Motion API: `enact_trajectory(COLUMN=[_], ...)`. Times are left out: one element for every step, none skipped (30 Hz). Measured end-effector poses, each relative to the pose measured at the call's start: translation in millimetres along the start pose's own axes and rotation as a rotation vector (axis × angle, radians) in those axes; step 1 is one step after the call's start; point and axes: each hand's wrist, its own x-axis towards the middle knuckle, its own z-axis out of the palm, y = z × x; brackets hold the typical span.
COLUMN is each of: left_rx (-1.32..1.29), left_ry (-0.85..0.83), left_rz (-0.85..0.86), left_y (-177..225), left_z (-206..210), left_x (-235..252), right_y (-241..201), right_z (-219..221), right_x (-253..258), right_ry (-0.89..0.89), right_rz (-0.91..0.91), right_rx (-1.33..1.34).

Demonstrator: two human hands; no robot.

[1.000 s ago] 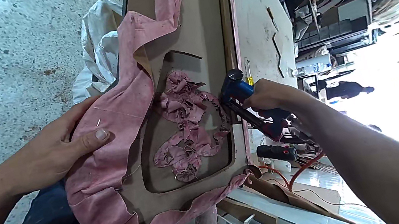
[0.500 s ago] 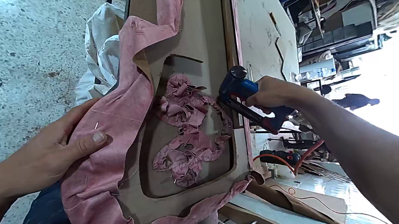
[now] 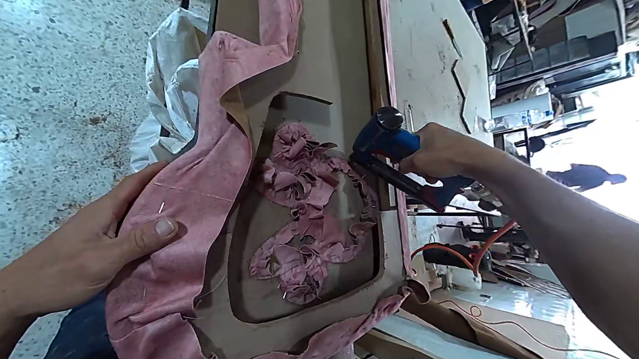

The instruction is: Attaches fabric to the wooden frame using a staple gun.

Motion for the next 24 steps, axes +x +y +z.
enact_trajectory(left_rx=[0.004,0.006,0.000,-0.009,-0.011,-0.012,-0.010,-0.016,-0.019,-0.022,-0.019,-0.014,-0.005,-0.005,-0.010,-0.011,-0.010,-0.010,-0.010,-0.011,-0.019,-0.028,-0.037,-0.039], left_ry=[0.000,0.002,0.005,0.007,0.010,0.010,0.007,0.004,0.002,0.000,0.003,0.008,0.016,0.021,0.020,0.020,0.021,0.022,0.021,0.022,0.023,0.020,0.013,0.016], left_rz=[0.004,0.006,0.003,-0.005,-0.017,-0.024,-0.026,-0.021,-0.017,-0.012,-0.012,-0.019,-0.030,-0.039,-0.042,-0.041,-0.038,-0.037,-0.041,-0.042,-0.039,-0.035,-0.030,-0.025], left_y=[-0.2,-0.9,-1.5,-1.7,-1.1,-1.0,-0.9,-0.2,0.8,1.7,2.6,3.7,5.1,6.4,7.3,8.0,8.2,8.3,8.4,8.4,8.4,8.1,7.5,8.0], left_z=[0.3,0.0,-0.6,-1.0,-1.2,-1.4,-1.5,-0.9,0.4,1.1,1.0,0.8,1.0,1.1,1.4,1.8,1.9,2.1,2.1,2.1,1.9,2.2,2.9,3.4], left_x=[0.2,0.5,0.7,0.3,-0.4,-0.9,-0.8,-0.4,-0.5,-0.2,0.0,-0.7,-1.9,-2.8,-3.1,-2.8,-2.5,-2.3,-2.5,-2.8,-3.1,-3.4,-3.1,-1.9], right_y=[0.4,0.4,-0.4,-1.1,-1.6,-1.8,-1.7,-1.6,-0.9,0.1,0.3,1.0,2.1,2.6,2.1,0.1,-2.7,-4.8,-6.6,-7.9,-8.9,-8.6,-6.8,-4.7], right_z=[-0.1,-1.2,-2.3,-2.5,-1.8,-0.5,0.8,1.7,2.3,1.5,-0.6,-2.0,-2.5,-2.9,-3.3,-3.7,-3.7,-2.5,-0.7,1.5,3.1,4.7,6.2,6.2], right_x=[-0.5,-1.0,-1.5,-1.8,-1.6,-0.6,0.4,0.5,-1.0,-3.0,-5.1,-6.8,-7.9,-8.4,-9.4,-10.2,-9.7,-7.6,-4.7,-0.8,2.6,3.8,2.0,-0.4], right_ry=[0.003,0.004,0.004,0.003,0.000,-0.005,-0.005,0.002,0.013,0.027,0.044,0.061,0.079,0.096,0.112,0.122,0.125,0.126,0.122,0.117,0.117,0.122,0.133,0.160], right_rz=[-0.003,-0.017,-0.042,-0.072,-0.102,-0.123,-0.134,-0.133,-0.130,-0.145,-0.180,-0.231,-0.292,-0.344,-0.382,-0.407,-0.421,-0.434,-0.443,-0.448,-0.450,-0.451,-0.448,-0.454], right_rx=[-0.013,-0.029,-0.041,-0.038,-0.023,0.001,0.020,0.023,0.008,-0.026,-0.069,-0.107,-0.125,-0.138,-0.144,-0.149,-0.156,-0.168,-0.178,-0.188,-0.195,-0.198,-0.203,-0.218])
